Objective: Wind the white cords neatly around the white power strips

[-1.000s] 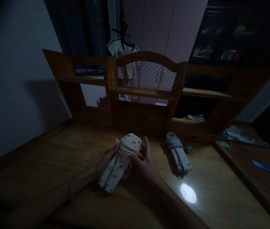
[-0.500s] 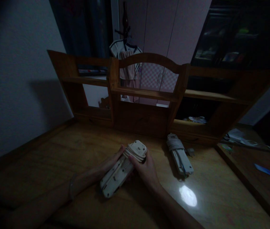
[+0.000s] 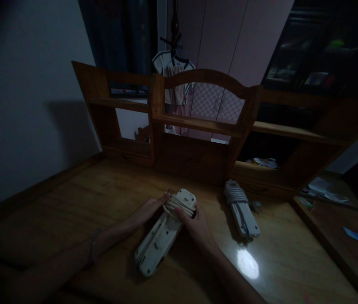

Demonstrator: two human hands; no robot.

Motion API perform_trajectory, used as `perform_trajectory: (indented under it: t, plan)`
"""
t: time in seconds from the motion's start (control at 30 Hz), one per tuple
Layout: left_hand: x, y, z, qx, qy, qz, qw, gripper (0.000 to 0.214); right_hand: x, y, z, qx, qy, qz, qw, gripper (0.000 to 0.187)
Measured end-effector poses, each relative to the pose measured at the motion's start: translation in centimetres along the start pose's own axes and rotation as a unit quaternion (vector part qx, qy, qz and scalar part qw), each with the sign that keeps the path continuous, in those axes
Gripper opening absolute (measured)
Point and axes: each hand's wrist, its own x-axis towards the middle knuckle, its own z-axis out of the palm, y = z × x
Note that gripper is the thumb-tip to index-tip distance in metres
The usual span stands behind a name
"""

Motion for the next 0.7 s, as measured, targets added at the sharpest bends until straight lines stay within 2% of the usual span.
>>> perform_trajectory:
  t: [0.13, 0.3, 0.4, 0.5, 0.57, 0.63, 0.7]
  plan:
    - [0.1, -0.3, 0.0, -0.077, -0.042, -0.024, 0.996, 0.053, 0.2, 0.2, -0.5, -0.02, 0.011, -0.003, 1.0, 0.046]
    - [-0.4, -0.2, 0.5, -0.197, -0.087, -0.051, 0.975, 0.036, 0.5, 0.3, -1.2, -0.06, 0.004, -0.007, 0.998, 0.045]
    - [-0.8, 0.2, 0.8, -0.225, -0.099, -0.073, 0.967, 0.032, 0.5, 0.2, -1.0, -0.055, 0.013, -0.03, 0.998, 0.058]
    - [-0.7, 0.2, 0.8, -0.245, -0.06, -0.097, 0.963, 0.026, 0.2, 0.0, -0.3, -0.032, 0.005, -0.058, 0.998, 0.082]
    - [-0.4, 0.1, 0.7, -0.274, -0.043, -0.1, 0.955, 0.027, -0.1, -0.5, 0.2, -0.023, -0.025, -0.086, 0.996, 0.088]
    - [-0.1, -0.2, 0.5, -0.3, -0.048, -0.087, 0.949, 0.029, -0.3, -0.9, 0.4, -0.03, -0.057, -0.114, 0.991, 0.082]
    - [0.2, -0.5, 0.3, -0.313, -0.063, -0.075, 0.945, 0.032, -0.3, -1.2, 0.3, -0.054, -0.071, -0.126, 0.988, 0.068]
